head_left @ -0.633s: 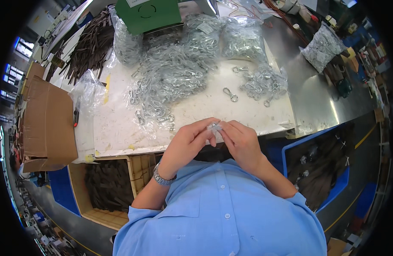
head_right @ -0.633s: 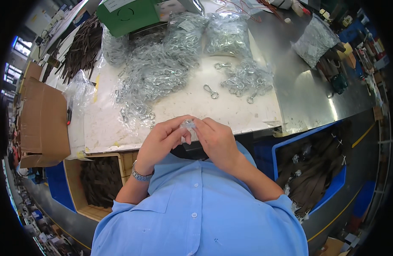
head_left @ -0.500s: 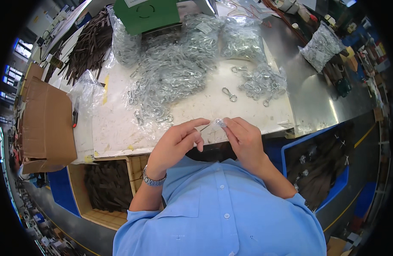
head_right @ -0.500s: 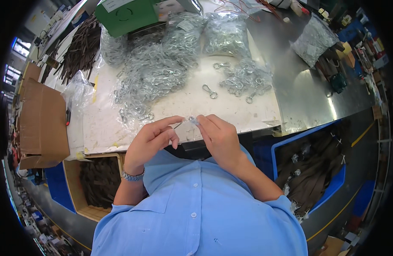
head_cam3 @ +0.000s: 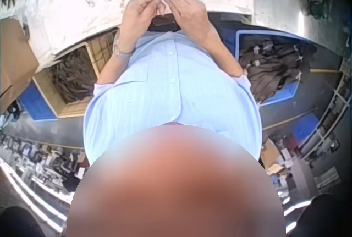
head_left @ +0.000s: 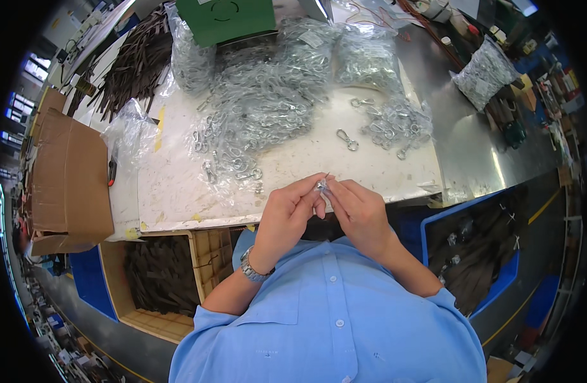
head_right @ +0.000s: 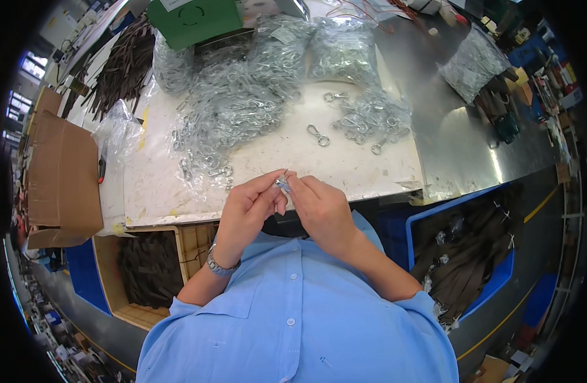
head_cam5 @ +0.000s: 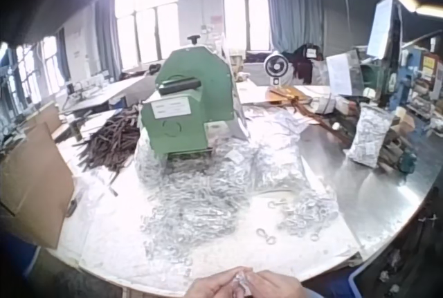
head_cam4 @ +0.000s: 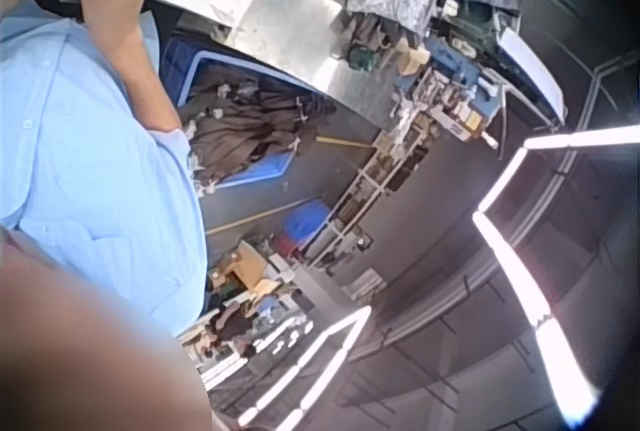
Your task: Sorting and connecting small metal swivel clips on a workbench in a factory environment.
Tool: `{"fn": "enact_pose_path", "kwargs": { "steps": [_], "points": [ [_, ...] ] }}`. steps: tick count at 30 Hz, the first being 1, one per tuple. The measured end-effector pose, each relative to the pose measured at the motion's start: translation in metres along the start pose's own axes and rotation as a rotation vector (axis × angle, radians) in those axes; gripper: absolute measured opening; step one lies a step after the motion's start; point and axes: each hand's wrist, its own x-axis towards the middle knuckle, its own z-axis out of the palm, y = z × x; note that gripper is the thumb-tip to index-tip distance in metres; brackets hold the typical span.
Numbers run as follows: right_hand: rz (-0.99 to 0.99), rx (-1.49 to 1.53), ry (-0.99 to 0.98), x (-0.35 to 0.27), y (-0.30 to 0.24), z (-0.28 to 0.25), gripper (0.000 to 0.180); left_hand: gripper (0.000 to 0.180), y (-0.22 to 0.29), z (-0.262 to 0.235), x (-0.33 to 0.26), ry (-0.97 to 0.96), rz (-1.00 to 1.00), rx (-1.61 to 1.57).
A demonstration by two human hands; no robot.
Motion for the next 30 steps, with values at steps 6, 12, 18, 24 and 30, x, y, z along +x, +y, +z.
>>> {"fn": "enact_pose_path", "kwargs": {
  "steps": [6,12,18,24,30],
  "points": [
    [0.090,-0.106,0.116,0.011,0.023,-0.029,0.024,0.033,0.008,-0.027,0.004,0.051,0.118,0.326],
    [0.390,-0.545,0.248,0.024,0.088,-0.101,0.049,0.022,0.002,-0.095,-0.002,0.283,0.276,1.031],
    [0.485,0.166,-0.036,0.007,0.031,-0.035,0.032,0.026,-0.010,-0.096,0.014,0.114,0.292,1.385],
    [0.422,0.279,-0.204,0.001,0.015,-0.010,0.029,0.019,-0.006,-0.112,0.031,0.054,0.336,1.432],
    [0.693,0.775,-0.164,0.022,0.020,0.006,0.029,0.012,0.025,-0.092,0.048,0.222,0.076,0.677]
  ]
}}
